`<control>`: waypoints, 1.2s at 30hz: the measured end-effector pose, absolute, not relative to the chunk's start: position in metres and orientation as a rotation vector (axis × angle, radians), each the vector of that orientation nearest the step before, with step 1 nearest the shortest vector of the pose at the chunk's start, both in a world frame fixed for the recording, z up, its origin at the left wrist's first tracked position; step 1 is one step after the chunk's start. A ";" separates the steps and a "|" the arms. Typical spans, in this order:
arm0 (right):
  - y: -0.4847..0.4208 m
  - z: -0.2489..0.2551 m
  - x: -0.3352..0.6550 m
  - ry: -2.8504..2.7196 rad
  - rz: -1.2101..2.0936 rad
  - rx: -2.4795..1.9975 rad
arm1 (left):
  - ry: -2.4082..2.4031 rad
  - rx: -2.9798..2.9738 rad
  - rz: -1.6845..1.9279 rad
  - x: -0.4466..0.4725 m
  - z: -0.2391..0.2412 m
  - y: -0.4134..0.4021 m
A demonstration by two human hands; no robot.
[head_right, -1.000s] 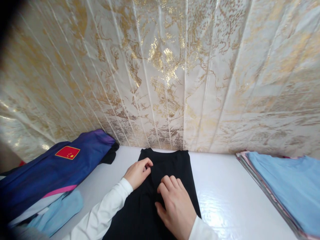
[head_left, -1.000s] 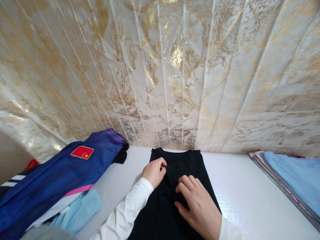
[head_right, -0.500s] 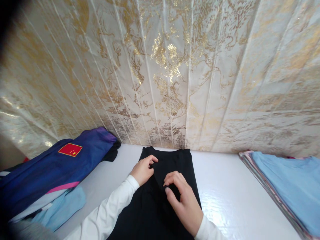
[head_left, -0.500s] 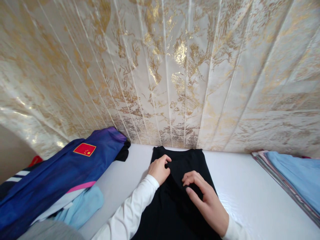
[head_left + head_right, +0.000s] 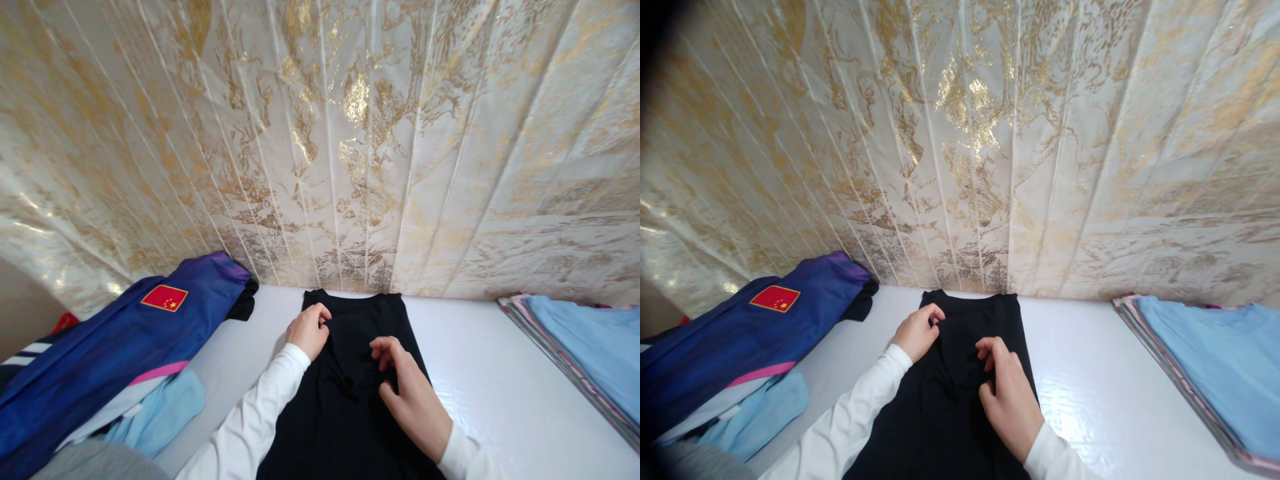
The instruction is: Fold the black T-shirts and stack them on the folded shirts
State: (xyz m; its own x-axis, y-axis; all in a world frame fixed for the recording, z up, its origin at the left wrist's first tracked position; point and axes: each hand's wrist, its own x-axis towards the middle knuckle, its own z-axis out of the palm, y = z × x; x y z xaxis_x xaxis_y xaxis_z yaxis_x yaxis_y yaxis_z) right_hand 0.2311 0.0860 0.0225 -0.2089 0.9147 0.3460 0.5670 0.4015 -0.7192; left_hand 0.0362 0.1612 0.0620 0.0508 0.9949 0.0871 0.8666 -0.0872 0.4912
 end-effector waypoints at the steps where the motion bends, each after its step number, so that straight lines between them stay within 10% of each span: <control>1: 0.086 0.023 0.230 -1.911 0.585 -1.284 | 1.902 2.024 0.579 0.036 0.062 0.161; 36: 0.080 0.043 0.225 -2.129 0.646 -1.018 | 1.934 2.173 0.567 0.046 0.059 0.157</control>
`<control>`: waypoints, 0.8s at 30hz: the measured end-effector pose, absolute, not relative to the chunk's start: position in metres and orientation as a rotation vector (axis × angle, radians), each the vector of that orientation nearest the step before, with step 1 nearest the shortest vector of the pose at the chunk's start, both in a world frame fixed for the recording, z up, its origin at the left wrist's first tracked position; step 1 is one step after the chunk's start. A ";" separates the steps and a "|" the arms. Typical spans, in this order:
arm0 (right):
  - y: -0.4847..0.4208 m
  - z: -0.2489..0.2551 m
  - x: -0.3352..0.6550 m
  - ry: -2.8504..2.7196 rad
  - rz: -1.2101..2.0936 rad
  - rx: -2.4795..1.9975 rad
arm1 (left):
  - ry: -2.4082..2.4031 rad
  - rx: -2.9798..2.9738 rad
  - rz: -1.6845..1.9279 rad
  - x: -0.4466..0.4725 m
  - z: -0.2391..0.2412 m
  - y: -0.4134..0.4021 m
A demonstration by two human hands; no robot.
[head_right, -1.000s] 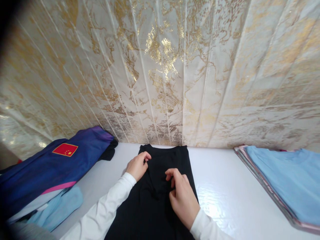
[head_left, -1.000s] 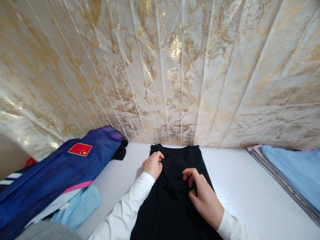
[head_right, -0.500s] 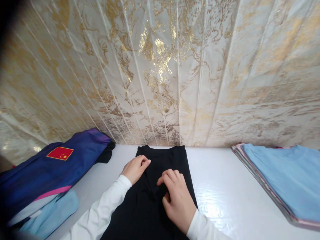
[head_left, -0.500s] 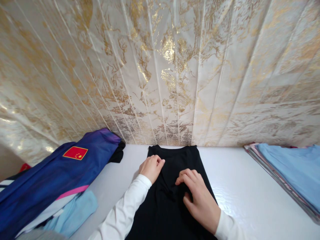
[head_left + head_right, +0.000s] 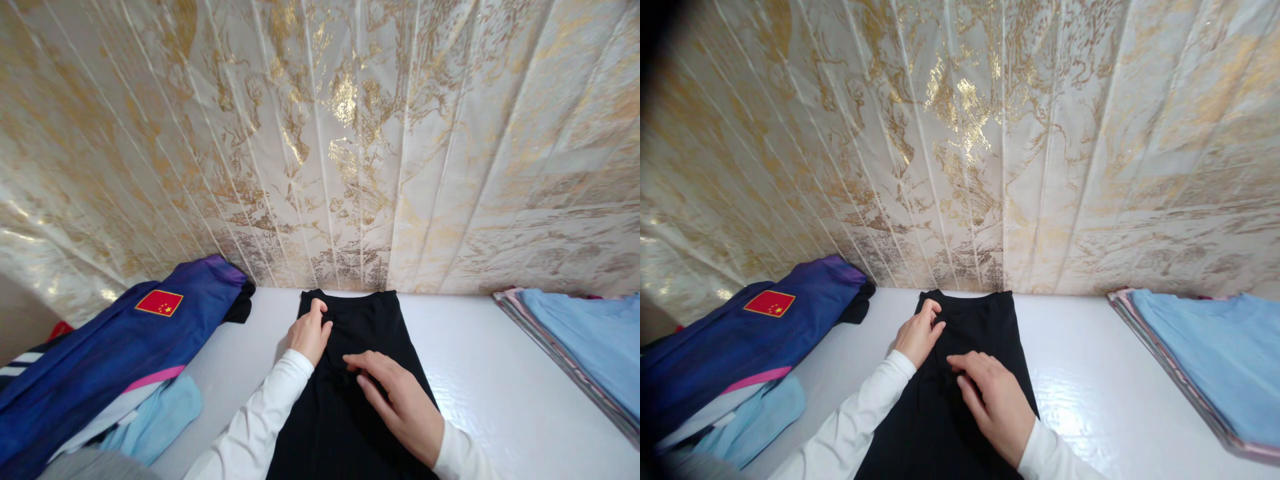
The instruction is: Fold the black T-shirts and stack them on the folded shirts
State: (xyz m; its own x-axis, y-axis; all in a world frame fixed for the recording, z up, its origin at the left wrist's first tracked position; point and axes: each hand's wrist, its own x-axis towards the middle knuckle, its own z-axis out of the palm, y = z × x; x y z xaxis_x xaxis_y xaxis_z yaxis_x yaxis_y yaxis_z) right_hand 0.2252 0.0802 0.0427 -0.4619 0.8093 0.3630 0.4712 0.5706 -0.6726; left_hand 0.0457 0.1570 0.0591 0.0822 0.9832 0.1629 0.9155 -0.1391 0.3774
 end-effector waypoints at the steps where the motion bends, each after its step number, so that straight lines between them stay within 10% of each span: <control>1: 0.081 0.040 0.226 -2.110 0.629 -1.039 | 1.918 2.202 0.582 0.046 0.061 0.155; 24: 0.144 0.029 0.267 -2.252 0.229 -1.463 | 1.684 2.515 0.440 0.067 0.085 0.123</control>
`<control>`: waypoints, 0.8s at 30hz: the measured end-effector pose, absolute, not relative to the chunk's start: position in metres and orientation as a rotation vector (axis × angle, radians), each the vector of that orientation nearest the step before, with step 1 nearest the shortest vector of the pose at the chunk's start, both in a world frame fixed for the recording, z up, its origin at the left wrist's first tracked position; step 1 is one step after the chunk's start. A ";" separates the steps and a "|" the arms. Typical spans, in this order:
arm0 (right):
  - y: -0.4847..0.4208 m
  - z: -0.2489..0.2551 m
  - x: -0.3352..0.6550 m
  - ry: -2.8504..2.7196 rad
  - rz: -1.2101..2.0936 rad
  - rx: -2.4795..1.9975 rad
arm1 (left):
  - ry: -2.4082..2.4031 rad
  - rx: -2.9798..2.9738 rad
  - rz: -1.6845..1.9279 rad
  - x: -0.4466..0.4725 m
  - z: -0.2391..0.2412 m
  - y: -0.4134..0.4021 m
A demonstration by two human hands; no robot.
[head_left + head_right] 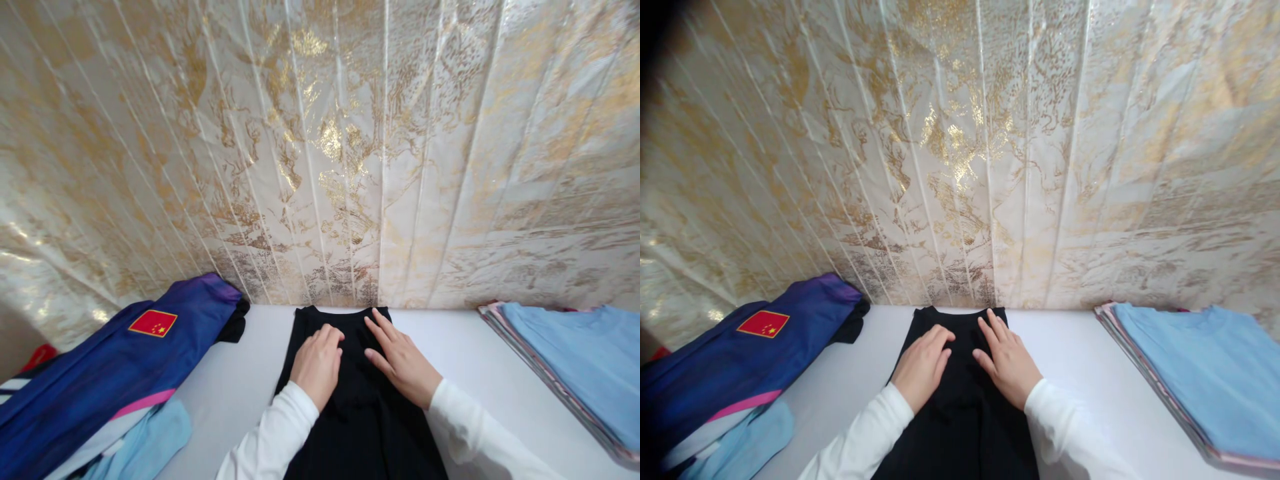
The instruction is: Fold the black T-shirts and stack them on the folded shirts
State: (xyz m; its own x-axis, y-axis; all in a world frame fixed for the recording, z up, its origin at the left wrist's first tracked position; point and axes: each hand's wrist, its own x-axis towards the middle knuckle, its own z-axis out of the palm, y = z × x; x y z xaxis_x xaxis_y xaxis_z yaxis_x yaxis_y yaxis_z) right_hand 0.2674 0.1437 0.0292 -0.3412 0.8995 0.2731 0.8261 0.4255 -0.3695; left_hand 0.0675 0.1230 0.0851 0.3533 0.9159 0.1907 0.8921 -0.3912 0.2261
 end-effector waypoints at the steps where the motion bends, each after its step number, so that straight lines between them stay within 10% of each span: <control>1: 0.150 0.029 0.270 -2.230 0.223 -1.445 | 1.758 2.481 0.452 0.068 0.083 0.133; 24: 0.228 0.028 0.329 -1.988 0.396 -1.308 | 1.397 2.568 0.652 0.086 0.078 0.136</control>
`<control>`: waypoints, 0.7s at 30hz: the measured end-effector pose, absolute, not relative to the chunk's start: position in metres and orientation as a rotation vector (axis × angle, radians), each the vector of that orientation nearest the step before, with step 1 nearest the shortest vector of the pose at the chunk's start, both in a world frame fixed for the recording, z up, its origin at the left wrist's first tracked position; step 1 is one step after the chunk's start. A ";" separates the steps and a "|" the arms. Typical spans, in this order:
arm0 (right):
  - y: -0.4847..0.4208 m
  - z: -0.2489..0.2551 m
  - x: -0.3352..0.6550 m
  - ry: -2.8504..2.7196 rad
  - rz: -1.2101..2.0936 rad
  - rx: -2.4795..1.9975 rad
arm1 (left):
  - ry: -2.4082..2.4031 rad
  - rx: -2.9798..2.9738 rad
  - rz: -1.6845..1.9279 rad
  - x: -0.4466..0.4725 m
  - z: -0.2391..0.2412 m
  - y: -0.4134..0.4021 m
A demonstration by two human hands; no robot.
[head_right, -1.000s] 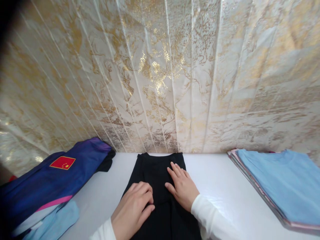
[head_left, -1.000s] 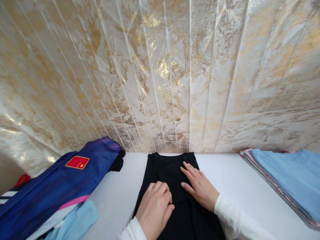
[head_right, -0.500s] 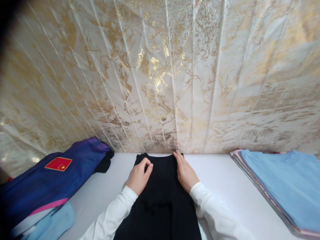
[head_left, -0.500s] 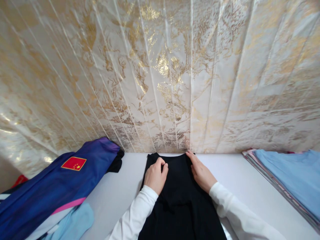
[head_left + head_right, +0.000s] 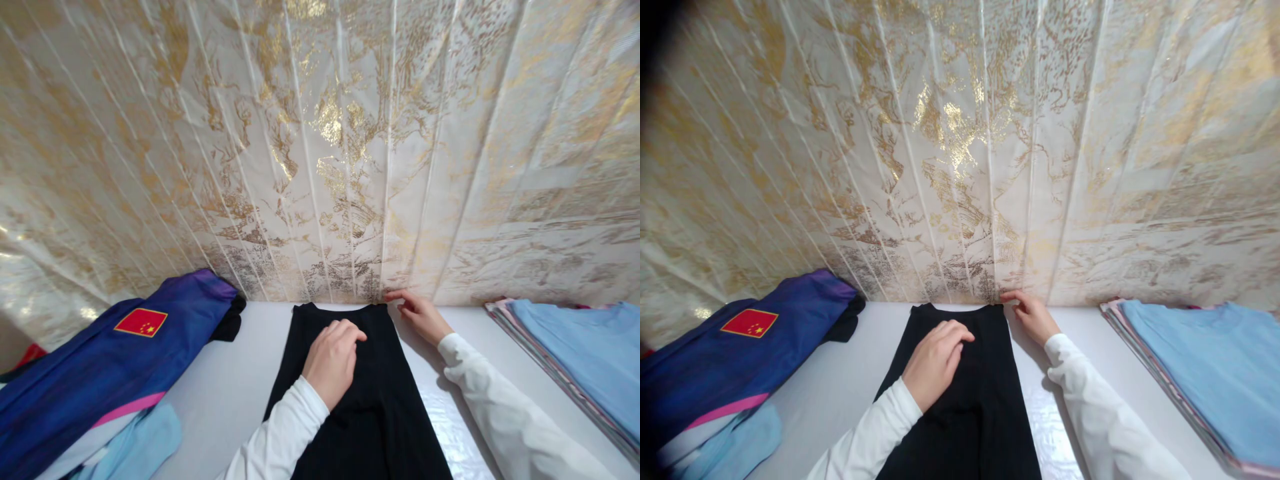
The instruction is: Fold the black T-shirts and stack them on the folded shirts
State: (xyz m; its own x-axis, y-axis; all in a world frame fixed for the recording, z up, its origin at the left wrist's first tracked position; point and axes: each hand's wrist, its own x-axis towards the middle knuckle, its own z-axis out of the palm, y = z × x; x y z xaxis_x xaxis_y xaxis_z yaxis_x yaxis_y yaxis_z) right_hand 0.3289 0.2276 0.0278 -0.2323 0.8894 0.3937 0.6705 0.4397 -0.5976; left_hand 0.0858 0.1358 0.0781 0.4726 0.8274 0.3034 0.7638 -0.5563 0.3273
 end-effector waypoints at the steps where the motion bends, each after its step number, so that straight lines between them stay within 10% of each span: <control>1: 0.230 0.027 0.329 -2.012 0.424 -1.286 | 1.289 2.593 0.633 0.091 0.076 0.134; 21: 0.225 0.050 0.298 -2.304 -0.017 -1.484 | 1.079 2.546 0.368 0.094 0.051 0.131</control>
